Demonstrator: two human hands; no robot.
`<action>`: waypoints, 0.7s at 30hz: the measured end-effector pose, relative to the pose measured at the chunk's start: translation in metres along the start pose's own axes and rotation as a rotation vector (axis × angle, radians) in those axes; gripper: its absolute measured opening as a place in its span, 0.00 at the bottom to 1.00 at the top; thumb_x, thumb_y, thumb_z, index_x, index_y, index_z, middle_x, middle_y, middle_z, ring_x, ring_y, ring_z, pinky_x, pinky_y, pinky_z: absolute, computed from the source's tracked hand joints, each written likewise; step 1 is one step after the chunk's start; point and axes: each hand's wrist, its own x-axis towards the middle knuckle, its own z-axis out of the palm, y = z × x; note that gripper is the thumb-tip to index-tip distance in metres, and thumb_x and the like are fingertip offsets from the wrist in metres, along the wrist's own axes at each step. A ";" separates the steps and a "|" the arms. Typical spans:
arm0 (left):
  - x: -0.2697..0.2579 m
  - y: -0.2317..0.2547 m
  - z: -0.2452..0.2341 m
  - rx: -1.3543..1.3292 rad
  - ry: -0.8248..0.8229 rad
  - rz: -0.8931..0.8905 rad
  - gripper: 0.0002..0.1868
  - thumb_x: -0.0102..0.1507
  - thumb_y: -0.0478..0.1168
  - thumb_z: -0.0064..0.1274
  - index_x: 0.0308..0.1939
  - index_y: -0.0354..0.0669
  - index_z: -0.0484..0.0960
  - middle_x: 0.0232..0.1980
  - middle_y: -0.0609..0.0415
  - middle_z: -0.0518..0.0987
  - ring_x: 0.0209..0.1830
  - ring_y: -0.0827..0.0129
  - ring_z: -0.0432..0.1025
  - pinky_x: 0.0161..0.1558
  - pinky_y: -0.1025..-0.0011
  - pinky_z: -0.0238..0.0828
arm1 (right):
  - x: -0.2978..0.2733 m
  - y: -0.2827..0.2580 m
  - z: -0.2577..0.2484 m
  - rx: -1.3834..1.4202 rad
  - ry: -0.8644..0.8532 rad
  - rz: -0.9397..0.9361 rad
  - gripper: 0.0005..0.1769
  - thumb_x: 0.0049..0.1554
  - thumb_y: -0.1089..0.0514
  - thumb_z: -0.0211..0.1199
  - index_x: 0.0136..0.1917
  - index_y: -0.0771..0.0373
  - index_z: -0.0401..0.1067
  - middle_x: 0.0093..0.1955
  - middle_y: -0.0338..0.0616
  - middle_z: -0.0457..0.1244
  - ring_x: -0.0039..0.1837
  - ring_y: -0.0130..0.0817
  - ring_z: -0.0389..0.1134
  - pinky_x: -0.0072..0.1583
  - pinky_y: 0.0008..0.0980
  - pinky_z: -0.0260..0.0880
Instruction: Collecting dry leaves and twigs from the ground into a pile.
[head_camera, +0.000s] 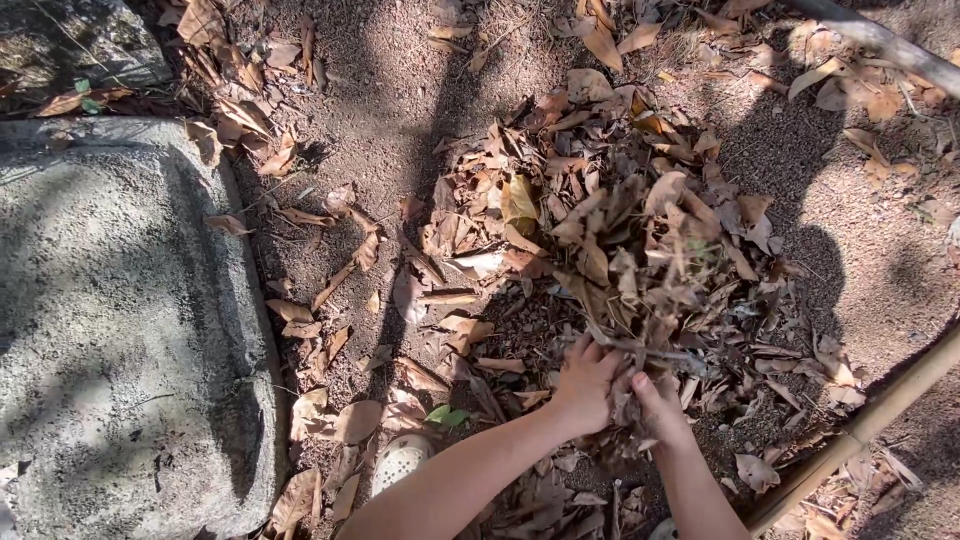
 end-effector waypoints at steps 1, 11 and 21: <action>-0.007 0.009 -0.009 0.001 -0.003 0.000 0.29 0.69 0.50 0.44 0.73 0.48 0.65 0.78 0.39 0.62 0.79 0.33 0.48 0.73 0.37 0.45 | -0.006 -0.005 0.004 0.003 0.002 0.001 0.68 0.42 0.30 0.71 0.83 0.63 0.46 0.79 0.54 0.54 0.78 0.49 0.56 0.72 0.45 0.58; -0.038 0.027 -0.070 0.287 -0.109 0.220 0.39 0.67 0.63 0.46 0.77 0.50 0.59 0.79 0.34 0.57 0.82 0.32 0.43 0.70 0.28 0.42 | -0.052 -0.076 0.044 0.221 0.200 0.022 0.25 0.52 0.59 0.68 0.63 0.61 0.68 0.55 0.44 0.68 0.54 0.41 0.71 0.53 0.42 0.73; -0.031 0.044 -0.149 0.188 0.393 0.332 0.11 0.68 0.54 0.58 0.46 0.55 0.84 0.69 0.44 0.73 0.72 0.49 0.67 0.71 0.49 0.67 | 0.001 -0.024 -0.052 -0.370 -0.299 -0.665 0.20 0.50 0.70 0.72 0.57 0.63 0.76 0.54 0.50 0.72 0.56 0.38 0.75 0.59 0.36 0.78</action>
